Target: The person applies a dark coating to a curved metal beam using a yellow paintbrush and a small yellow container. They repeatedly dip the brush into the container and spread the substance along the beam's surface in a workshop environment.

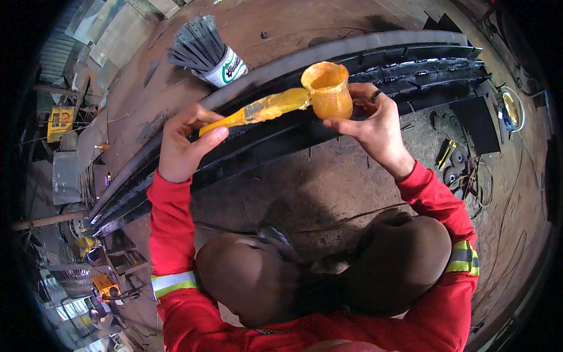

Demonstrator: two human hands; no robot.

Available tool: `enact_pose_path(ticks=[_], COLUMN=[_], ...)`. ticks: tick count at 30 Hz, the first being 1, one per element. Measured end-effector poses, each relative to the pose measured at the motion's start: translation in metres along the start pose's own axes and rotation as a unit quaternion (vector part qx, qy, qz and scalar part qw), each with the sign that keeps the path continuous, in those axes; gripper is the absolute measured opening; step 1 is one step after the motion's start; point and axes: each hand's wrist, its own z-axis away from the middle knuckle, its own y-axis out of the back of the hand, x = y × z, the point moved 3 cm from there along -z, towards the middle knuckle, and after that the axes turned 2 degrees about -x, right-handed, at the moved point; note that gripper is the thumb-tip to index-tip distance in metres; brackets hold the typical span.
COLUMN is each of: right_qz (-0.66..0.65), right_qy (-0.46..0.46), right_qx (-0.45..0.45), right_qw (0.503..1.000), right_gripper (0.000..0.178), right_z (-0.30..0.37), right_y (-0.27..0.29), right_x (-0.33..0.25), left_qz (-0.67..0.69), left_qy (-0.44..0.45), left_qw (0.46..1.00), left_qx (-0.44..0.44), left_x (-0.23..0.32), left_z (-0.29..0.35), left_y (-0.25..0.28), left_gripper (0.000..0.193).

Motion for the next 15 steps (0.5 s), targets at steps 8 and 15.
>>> enact_pose_path(ticks=[8,15], right_qz=[-0.072,-0.058], right_qy=[-0.036,-0.037], right_qx=[0.023,0.0], right_qw=[0.996,0.998], right_gripper=[0.058,0.057], right_z=[-0.003,0.0], right_y=[0.007,-0.003], right_x=[0.001,0.005], left_qz=[0.055,0.167], left_qy=[0.0,-0.139], left_qw=[0.99,0.968], left_qx=[0.129,0.126], left_x=[-0.009,0.033], left_z=[0.01,-0.006], left_y=[0.03,0.049], left_gripper=[0.02,0.027])
